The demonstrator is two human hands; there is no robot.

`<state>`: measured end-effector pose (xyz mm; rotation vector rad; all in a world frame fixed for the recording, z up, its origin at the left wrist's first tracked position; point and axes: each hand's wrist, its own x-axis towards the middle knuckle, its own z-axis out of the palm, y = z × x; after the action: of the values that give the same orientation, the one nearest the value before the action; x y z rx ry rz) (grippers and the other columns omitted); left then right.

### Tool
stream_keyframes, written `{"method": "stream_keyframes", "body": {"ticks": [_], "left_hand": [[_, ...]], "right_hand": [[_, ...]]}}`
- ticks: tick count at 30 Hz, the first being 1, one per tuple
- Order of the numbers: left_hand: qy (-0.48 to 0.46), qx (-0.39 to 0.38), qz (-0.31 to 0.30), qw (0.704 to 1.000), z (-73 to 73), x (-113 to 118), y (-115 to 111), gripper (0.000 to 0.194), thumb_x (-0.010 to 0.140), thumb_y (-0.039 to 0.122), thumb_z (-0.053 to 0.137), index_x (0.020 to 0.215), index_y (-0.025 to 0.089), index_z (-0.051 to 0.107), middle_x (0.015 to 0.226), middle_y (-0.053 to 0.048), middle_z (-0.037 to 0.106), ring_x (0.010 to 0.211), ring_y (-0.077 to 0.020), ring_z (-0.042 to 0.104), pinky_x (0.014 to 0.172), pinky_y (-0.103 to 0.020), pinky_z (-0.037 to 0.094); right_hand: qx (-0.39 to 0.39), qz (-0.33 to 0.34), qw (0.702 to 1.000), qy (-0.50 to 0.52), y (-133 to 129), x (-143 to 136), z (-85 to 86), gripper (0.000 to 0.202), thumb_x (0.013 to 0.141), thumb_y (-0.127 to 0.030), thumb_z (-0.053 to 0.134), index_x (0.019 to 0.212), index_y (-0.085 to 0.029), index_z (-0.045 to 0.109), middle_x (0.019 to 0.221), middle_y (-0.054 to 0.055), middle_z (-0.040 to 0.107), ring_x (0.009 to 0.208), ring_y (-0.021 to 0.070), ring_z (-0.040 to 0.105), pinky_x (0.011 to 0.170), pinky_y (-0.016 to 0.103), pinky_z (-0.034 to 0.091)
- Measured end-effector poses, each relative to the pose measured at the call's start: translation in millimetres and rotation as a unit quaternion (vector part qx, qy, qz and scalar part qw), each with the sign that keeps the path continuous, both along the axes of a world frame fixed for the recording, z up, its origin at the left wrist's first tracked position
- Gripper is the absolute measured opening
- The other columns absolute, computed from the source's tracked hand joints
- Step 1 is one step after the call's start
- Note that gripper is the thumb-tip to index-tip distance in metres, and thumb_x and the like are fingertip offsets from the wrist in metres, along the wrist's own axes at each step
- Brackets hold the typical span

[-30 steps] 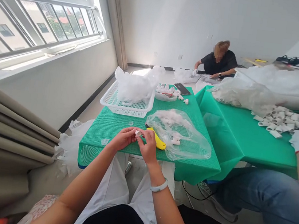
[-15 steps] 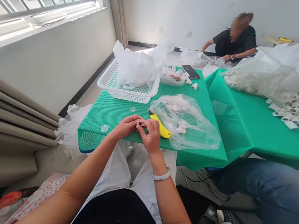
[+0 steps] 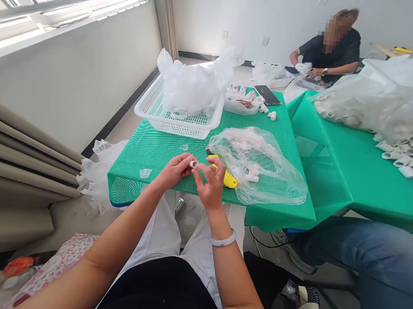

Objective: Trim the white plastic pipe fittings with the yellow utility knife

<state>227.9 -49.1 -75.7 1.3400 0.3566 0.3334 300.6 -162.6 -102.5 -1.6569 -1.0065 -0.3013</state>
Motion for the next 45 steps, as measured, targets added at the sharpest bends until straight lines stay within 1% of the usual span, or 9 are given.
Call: {"method": "stream_keyframes", "body": {"ticks": [8, 12, 15, 17, 22, 27, 34, 39, 45], "left_hand": [[-0.025, 0.096, 0.054, 0.994, -1.9, -0.1, -3.8, 0.028, 0.077, 0.045, 0.059, 0.08, 0.017, 0.056, 0.069, 0.002, 0.051, 0.063, -0.01, 0.042, 0.06, -0.023, 0.035], [-0.039, 0.093, 0.091, 0.991, -6.5, 1.9, -2.0, 0.026, 0.077, 0.043, 0.06, 0.08, 0.017, 0.057, 0.066, 0.002, 0.051, 0.061, -0.0104, 0.043, 0.06, -0.025, 0.035], [-0.046, 0.03, 0.103, 0.993, -7.3, 2.7, 0.0, 0.03, 0.077, 0.046, 0.059, 0.081, 0.017, 0.057, 0.065, 0.002, 0.05, 0.059, -0.0095, 0.042, 0.057, -0.024, 0.033], [-0.036, -0.008, 0.09, 0.995, -6.2, 2.7, 0.8, 0.032, 0.078, 0.048, 0.058, 0.08, 0.016, 0.057, 0.066, 0.001, 0.051, 0.058, -0.0089, 0.042, 0.056, -0.023, 0.032], [-0.014, -0.036, 0.052, 0.998, -4.2, 1.5, 1.5, 0.033, 0.076, 0.049, 0.059, 0.076, 0.016, 0.056, 0.063, 0.002, 0.05, 0.056, -0.0077, 0.042, 0.054, -0.022, 0.033], [-0.013, -0.003, 0.03, 0.999, -6.9, 1.8, 2.4, 0.033, 0.077, 0.049, 0.058, 0.075, 0.016, 0.057, 0.062, 0.002, 0.049, 0.056, -0.008, 0.043, 0.054, -0.022, 0.034], [-0.017, 0.013, 0.07, 0.997, -8.7, 1.9, 2.0, 0.033, 0.075, 0.047, 0.062, 0.089, 0.017, 0.06, 0.065, 0.002, 0.053, 0.057, -0.008, 0.044, 0.055, -0.022, 0.036], [-0.047, 0.011, 0.06, 0.997, -6.7, -1.7, 0.2, 0.039, 0.061, 0.037, 0.077, 0.094, 0.018, 0.064, 0.085, -0.003, 0.063, 0.08, -0.0141, 0.056, 0.074, -0.026, 0.044], [-0.105, 0.067, 0.113, 0.986, -4.3, -4.7, -1.6, 0.024, 0.064, 0.033, 0.075, 0.083, 0.02, 0.068, 0.103, -0.006, 0.06, 0.102, -0.0201, 0.054, 0.082, -0.031, 0.045]], "right_hand": [[-0.069, 0.051, 0.996, -0.008, 7.0, 1.4, 3.0, 0.017, 0.087, -0.03, 0.049, 0.09, -0.023, 0.065, 0.133, 0.008, 0.047, 0.127, 0.0276, 0.035, 0.094, 0.051, 0.044], [-0.023, 0.085, 0.996, 0.034, 4.9, 5.0, 5.6, 0.021, 0.089, -0.03, 0.046, 0.084, -0.022, 0.065, 0.123, 0.008, 0.057, 0.124, 0.0253, 0.041, 0.093, 0.047, 0.044], [0.052, 0.042, 0.994, 0.084, 0.9, 5.0, 4.8, 0.018, 0.09, -0.031, 0.046, 0.085, -0.022, 0.062, 0.099, 0.007, 0.063, 0.106, 0.0213, 0.053, 0.088, 0.042, 0.047], [0.057, 0.013, 0.994, 0.091, -0.1, 3.7, 3.8, 0.015, 0.089, -0.033, 0.048, 0.088, -0.023, 0.059, 0.087, 0.005, 0.06, 0.092, 0.0196, 0.056, 0.084, 0.04, 0.048], [-0.01, 0.009, 1.0, 0.017, 3.4, 2.1, 3.8, 0.024, 0.087, -0.039, 0.051, 0.105, -0.025, 0.06, 0.1, 0.008, 0.056, 0.1, 0.0225, 0.052, 0.089, 0.043, 0.045], [-0.023, 0.011, 1.0, -0.007, 5.5, 3.7, 3.9, 0.019, 0.088, -0.036, 0.05, 0.098, -0.026, 0.063, 0.094, 0.006, 0.057, 0.097, 0.0222, 0.052, 0.088, 0.042, 0.044], [-0.033, 0.014, 0.999, -0.005, 6.9, 2.9, 3.4, 0.021, 0.087, -0.039, 0.052, 0.096, -0.023, 0.061, 0.093, 0.006, 0.061, 0.094, 0.0225, 0.054, 0.087, 0.042, 0.045], [-0.033, 0.006, 0.999, 0.009, 8.7, 5.3, -0.5, 0.022, 0.089, -0.037, 0.048, 0.1, -0.023, 0.061, 0.095, 0.007, 0.063, 0.092, 0.0221, 0.055, 0.084, 0.042, 0.047], [-0.065, 0.044, 0.997, 0.011, 10.4, 5.2, -5.5, 0.026, 0.089, -0.029, 0.045, 0.111, -0.024, 0.058, 0.101, 0.008, 0.061, 0.099, 0.0232, 0.053, 0.086, 0.044, 0.048]]}}
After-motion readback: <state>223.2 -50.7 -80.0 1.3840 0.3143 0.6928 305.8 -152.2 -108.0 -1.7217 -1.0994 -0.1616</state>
